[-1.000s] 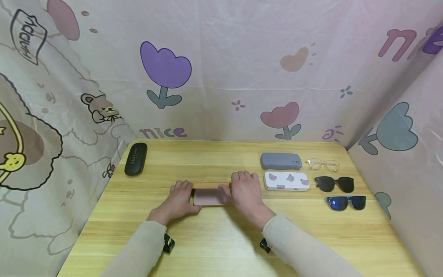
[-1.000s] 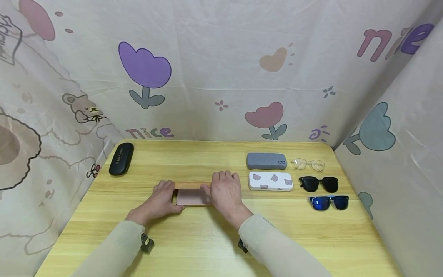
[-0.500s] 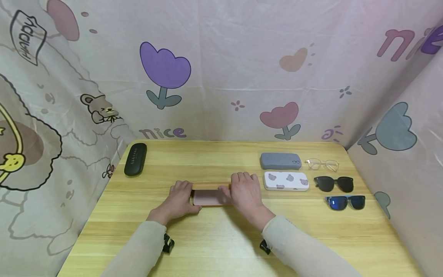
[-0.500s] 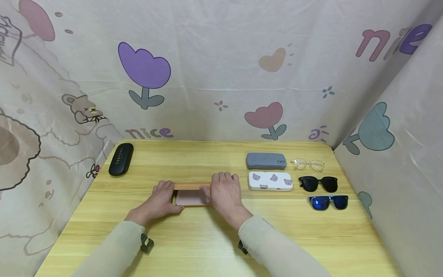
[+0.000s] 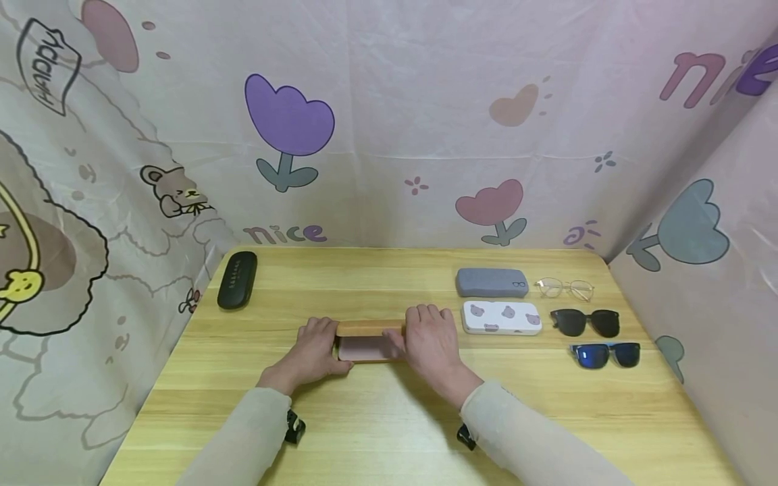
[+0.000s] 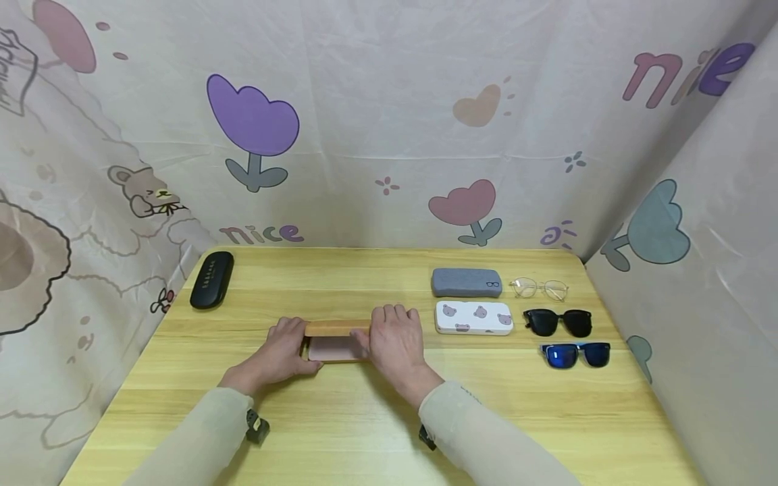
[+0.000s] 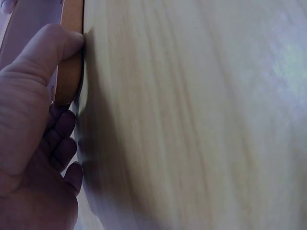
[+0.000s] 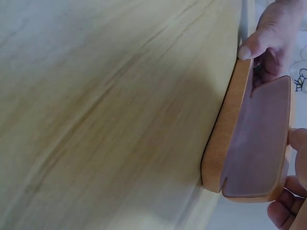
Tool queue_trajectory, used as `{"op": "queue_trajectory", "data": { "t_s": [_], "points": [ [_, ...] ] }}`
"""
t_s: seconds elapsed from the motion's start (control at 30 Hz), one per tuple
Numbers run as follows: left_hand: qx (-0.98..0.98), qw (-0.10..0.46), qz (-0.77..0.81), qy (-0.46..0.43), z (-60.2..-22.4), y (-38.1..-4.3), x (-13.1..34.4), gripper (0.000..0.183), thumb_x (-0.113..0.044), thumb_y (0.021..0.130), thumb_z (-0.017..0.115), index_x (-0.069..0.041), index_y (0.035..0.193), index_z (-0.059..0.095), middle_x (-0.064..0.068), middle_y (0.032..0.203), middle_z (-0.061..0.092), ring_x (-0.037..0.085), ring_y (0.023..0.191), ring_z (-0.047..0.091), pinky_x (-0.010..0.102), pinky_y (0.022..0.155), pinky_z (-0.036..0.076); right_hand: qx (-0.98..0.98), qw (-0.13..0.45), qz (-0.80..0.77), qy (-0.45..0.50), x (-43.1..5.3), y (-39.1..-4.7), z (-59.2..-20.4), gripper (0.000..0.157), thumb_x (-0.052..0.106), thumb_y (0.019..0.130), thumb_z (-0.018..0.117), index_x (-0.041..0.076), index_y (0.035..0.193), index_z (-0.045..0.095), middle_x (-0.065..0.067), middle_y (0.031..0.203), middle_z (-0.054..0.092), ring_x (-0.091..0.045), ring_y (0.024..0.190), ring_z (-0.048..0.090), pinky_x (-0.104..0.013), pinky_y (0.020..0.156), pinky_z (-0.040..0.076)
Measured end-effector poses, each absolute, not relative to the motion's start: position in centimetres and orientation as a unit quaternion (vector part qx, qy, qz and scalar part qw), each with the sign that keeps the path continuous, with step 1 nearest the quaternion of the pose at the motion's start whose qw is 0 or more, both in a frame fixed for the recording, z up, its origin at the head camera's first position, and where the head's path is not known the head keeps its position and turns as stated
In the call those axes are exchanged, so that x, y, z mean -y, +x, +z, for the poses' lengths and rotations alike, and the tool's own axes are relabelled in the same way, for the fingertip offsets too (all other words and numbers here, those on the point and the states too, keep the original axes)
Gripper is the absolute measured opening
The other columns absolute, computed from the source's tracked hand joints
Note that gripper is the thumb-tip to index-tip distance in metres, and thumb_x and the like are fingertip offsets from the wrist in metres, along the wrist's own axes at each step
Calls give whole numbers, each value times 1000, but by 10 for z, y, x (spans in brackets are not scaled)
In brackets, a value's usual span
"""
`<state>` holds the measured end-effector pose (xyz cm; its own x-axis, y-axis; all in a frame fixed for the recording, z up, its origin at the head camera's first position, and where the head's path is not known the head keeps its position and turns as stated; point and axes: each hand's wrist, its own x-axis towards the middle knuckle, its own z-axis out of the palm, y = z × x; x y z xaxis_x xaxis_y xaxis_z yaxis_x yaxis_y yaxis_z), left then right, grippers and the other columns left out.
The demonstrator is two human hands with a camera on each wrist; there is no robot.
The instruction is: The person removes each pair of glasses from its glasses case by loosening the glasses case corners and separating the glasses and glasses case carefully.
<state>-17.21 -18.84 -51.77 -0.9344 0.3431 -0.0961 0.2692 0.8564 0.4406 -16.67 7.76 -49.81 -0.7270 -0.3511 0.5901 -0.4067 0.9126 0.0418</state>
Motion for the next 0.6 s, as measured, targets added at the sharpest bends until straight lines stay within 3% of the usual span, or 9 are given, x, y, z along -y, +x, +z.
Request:
{"op": "queue_trajectory", "data": {
  "t_s": [0.6],
  "points": [
    [-960, 82, 214, 161, -520, -172, 188, 84, -44, 80, 87, 2, 143, 55, 14, 137, 61, 34, 126, 45, 52, 107, 35, 932, 289, 46, 215, -78, -159, -500, 55, 63, 95, 68, 16, 75, 49, 3, 68, 41, -18, 63, 38, -35, 64, 31]
  ]
}}
